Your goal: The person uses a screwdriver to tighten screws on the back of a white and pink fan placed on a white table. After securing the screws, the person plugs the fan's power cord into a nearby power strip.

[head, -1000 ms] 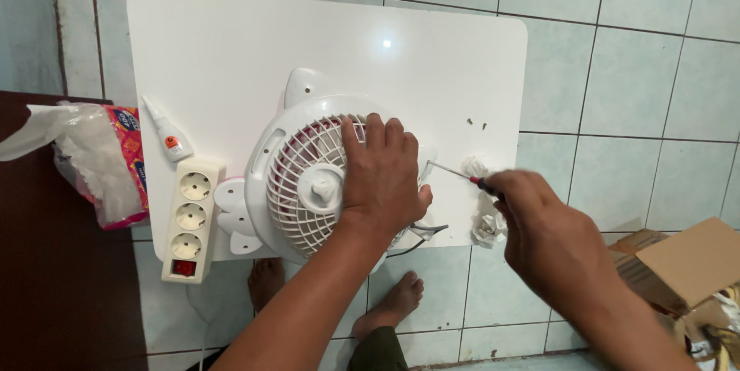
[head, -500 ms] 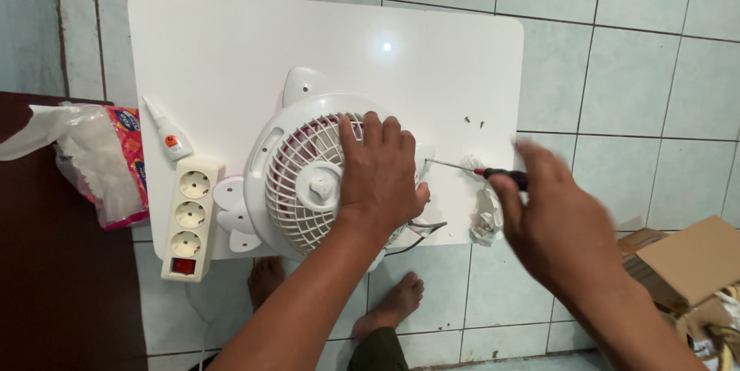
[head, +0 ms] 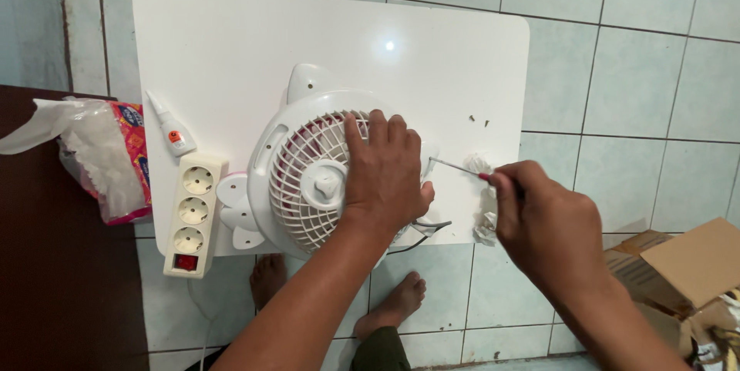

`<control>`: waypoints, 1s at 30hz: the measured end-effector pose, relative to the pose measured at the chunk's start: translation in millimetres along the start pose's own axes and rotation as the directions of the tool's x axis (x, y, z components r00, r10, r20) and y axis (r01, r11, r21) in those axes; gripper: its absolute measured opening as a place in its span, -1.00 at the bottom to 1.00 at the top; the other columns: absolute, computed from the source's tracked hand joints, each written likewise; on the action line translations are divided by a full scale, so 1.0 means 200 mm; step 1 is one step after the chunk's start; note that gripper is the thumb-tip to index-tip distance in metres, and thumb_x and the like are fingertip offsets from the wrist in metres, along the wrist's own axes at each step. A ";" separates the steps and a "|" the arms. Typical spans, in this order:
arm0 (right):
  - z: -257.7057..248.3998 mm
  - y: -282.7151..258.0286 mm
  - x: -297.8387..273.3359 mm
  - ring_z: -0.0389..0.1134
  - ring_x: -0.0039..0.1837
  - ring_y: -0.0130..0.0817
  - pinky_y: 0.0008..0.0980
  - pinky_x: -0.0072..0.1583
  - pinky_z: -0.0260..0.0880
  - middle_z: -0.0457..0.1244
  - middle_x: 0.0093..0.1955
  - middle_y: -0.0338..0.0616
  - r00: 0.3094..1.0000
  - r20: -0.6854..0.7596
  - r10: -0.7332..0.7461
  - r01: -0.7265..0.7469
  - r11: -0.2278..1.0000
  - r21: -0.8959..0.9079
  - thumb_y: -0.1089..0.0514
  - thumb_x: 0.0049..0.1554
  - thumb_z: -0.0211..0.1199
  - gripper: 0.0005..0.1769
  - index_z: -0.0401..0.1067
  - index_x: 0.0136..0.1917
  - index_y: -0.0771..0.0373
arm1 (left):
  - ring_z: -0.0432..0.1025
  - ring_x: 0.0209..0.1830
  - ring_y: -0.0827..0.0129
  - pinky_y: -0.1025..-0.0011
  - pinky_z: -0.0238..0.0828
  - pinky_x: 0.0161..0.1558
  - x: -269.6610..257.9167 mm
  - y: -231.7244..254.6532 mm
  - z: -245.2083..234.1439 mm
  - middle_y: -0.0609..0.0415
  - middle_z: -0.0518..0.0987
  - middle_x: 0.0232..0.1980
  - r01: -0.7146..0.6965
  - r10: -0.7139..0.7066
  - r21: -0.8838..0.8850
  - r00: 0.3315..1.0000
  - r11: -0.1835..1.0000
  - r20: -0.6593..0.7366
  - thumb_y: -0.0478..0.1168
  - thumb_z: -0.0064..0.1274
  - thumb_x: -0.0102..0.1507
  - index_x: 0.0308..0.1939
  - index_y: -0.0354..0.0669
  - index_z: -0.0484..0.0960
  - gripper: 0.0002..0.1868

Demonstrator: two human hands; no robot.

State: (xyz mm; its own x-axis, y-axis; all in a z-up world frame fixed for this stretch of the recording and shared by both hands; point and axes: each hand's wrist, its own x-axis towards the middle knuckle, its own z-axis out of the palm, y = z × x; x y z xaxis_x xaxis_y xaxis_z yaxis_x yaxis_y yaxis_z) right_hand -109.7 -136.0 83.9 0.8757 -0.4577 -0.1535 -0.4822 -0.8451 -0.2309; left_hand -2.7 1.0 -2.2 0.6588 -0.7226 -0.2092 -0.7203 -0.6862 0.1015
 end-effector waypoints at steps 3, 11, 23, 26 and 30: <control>0.01 -0.01 0.00 0.37 -0.39 0.04 -0.09 -0.26 0.36 0.31 -0.48 0.06 0.964 0.049 0.261 -0.255 0.962 -0.092 -0.02 0.31 0.18 -0.70 0.55 -0.08 0.23 | 0.19 0.35 -0.04 -0.30 -0.10 0.34 0.01 0.00 0.00 -0.09 0.45 0.21 -0.004 0.004 0.006 1.000 1.000 0.000 0.32 0.16 0.03 0.13 -0.20 0.56 -0.20; -0.13 0.15 0.04 0.43 -0.41 -0.14 -0.13 -0.22 0.41 0.37 -0.48 0.03 0.812 0.158 0.562 -0.576 0.816 0.057 -0.17 0.33 0.05 -0.52 0.56 -0.12 0.21 | 0.18 0.35 -0.03 -0.30 -0.12 0.36 0.00 0.01 0.00 -0.09 0.45 0.20 0.001 -0.001 -0.016 1.000 1.000 -0.001 0.32 0.18 0.02 0.10 -0.20 0.57 -0.21; -0.35 0.36 0.10 0.43 -0.12 -0.33 -0.38 -0.16 0.44 0.34 -0.11 -0.04 0.953 -0.154 0.263 -0.206 0.929 0.309 0.13 0.38 0.08 -0.75 0.34 0.17 0.38 | 0.21 0.29 -0.02 -0.19 -0.11 0.36 0.04 -0.03 -0.06 -0.07 0.49 0.07 -0.042 0.046 -0.047 0.995 0.998 0.090 0.32 0.19 0.05 -0.01 -0.19 0.63 -0.29; -0.24 0.33 0.13 0.49 -0.04 -0.39 -0.44 -0.05 0.47 0.41 -0.10 -0.06 0.977 -0.141 0.157 -0.125 0.970 0.209 0.20 0.34 0.23 -0.82 0.43 0.13 0.36 | 0.24 0.23 0.00 -0.14 -0.10 0.34 0.08 -0.06 -0.06 -0.06 0.51 0.04 -0.065 0.073 -0.095 0.993 0.993 0.090 0.31 0.21 0.03 -0.08 -0.16 0.66 -0.34; -0.14 0.38 0.15 0.51 0.00 -0.42 -0.52 0.03 0.47 0.43 -0.07 -0.09 0.983 -0.172 0.058 -0.028 0.985 0.171 0.19 0.37 0.30 -0.82 0.47 0.12 0.37 | 0.27 0.18 0.02 -0.12 -0.09 0.31 0.11 -0.08 -0.07 -0.07 0.52 0.01 -0.087 0.094 -0.102 0.993 0.991 0.066 0.31 0.22 0.00 -0.12 -0.16 0.68 -0.34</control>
State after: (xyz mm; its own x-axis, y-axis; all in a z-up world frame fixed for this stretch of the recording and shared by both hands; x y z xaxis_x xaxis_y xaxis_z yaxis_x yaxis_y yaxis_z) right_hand -119.4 -222.9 89.3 0.8376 -0.5463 0.0009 -0.5034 -0.7724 -0.3872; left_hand 27.0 -4.8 4.1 0.5729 -0.7765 -0.2622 -0.7489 -0.6260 0.2176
